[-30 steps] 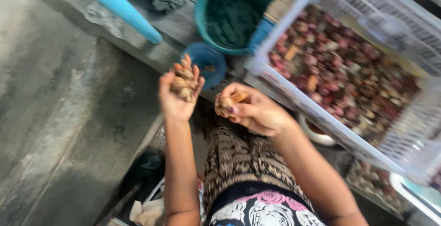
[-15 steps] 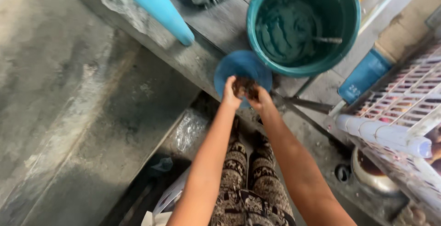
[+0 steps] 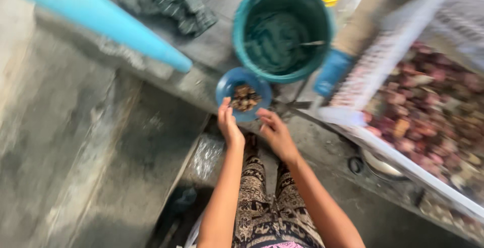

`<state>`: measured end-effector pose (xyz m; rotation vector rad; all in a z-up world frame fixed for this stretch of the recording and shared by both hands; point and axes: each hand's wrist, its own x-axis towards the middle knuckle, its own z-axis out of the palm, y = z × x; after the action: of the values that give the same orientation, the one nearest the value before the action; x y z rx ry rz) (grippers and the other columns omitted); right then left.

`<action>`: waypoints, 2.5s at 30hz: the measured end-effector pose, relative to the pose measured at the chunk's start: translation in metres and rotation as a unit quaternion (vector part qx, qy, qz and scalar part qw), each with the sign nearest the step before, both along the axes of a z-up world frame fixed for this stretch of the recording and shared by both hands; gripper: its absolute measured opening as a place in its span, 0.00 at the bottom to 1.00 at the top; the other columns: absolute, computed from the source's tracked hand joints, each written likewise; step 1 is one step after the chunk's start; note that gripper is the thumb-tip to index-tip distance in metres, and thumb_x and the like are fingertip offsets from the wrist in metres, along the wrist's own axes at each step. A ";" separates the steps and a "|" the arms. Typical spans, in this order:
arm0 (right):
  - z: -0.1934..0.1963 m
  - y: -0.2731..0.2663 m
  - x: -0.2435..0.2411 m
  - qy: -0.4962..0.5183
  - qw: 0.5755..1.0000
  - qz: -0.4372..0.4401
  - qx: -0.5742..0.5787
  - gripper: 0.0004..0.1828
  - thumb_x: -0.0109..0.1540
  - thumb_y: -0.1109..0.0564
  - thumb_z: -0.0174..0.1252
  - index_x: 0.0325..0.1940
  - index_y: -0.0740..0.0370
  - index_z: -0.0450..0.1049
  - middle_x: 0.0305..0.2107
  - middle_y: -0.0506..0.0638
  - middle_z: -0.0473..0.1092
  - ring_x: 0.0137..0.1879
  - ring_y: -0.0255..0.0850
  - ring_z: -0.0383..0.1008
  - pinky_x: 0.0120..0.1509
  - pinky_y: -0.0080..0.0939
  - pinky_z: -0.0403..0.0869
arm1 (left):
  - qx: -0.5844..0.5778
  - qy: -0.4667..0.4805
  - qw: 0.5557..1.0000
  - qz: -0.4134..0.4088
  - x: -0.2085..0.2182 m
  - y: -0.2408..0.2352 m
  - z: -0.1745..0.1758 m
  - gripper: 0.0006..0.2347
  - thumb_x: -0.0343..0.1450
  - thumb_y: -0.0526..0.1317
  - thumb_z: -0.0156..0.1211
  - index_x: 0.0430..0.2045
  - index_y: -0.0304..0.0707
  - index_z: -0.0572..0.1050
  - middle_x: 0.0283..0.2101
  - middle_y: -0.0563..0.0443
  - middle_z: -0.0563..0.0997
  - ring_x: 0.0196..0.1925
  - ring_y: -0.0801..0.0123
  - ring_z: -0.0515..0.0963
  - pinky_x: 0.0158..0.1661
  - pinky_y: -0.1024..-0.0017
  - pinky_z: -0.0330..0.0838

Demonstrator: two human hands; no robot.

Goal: The person sorts shallots by hand from a white plastic basket, transferring some to a metal tray and others to a small blue bowl.

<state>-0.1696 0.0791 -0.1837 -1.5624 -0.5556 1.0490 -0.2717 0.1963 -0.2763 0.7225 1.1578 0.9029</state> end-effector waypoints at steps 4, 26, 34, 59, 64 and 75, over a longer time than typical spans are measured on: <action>0.195 -0.066 0.023 -0.169 0.979 0.090 0.066 0.26 0.59 0.69 0.57 0.61 0.57 0.71 0.70 0.53 0.64 0.73 0.48 0.67 0.70 0.46 0.69 | 0.256 -0.078 0.960 -0.086 0.059 -0.019 0.177 0.17 0.76 0.34 0.51 0.60 0.30 0.69 0.70 0.41 0.67 0.74 0.58 0.64 0.74 0.61 0.52; 0.190 -0.189 0.316 -0.543 0.730 0.354 -0.218 0.17 0.69 0.65 0.45 0.50 0.52 0.78 0.46 0.46 0.78 0.39 0.42 0.80 0.28 0.40 0.78 | 0.451 0.500 0.427 -0.604 0.338 -0.090 0.135 0.07 0.68 0.34 0.60 0.35 0.34 0.82 0.46 0.32 0.82 0.50 0.46 0.82 0.48 0.56 0.78; 0.242 -0.268 0.375 -0.074 0.973 0.151 0.159 0.09 0.72 0.61 0.54 0.56 0.61 0.67 0.42 0.57 0.75 0.43 0.39 0.79 0.43 0.35 0.81 | 0.395 0.598 0.419 -0.558 0.341 -0.089 0.104 0.14 0.70 0.35 0.60 0.50 0.36 0.75 0.52 0.41 0.82 0.56 0.51 0.81 0.54 0.56 0.73; 0.205 -0.274 0.357 -0.231 0.798 0.383 -0.404 0.18 0.67 0.50 0.52 0.60 0.53 0.70 0.51 0.54 0.77 0.54 0.49 0.77 0.57 0.52 0.79 | 0.298 0.251 0.529 -0.754 0.385 -0.160 0.208 0.08 0.64 0.34 0.61 0.34 0.33 0.78 0.38 0.45 0.83 0.36 0.62 0.85 0.42 0.65 0.79; 0.190 -0.279 0.360 -0.381 0.636 0.454 -0.494 0.13 0.63 0.57 0.58 0.51 0.47 0.78 0.51 0.50 0.76 0.60 0.49 0.72 0.62 0.57 0.74 | 0.538 0.163 0.211 -0.799 0.402 -0.177 0.167 0.11 0.70 0.37 0.54 0.35 0.28 0.81 0.45 0.34 0.80 0.45 0.47 0.82 0.45 0.57 0.78; 0.069 -0.320 0.367 -0.607 0.593 0.358 -0.389 0.08 0.61 0.55 0.58 0.33 0.56 0.82 0.34 0.52 0.80 0.41 0.47 0.81 0.43 0.50 0.78 | 0.418 0.342 0.305 -0.785 0.405 -0.269 0.186 0.12 0.68 0.41 0.59 0.41 0.38 0.83 0.50 0.35 0.82 0.51 0.45 0.82 0.54 0.55 0.76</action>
<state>0.1970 -0.2406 -0.1145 -2.9403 -2.0058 0.5655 0.1329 -0.0727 -0.0905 2.5724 -0.0833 -0.8540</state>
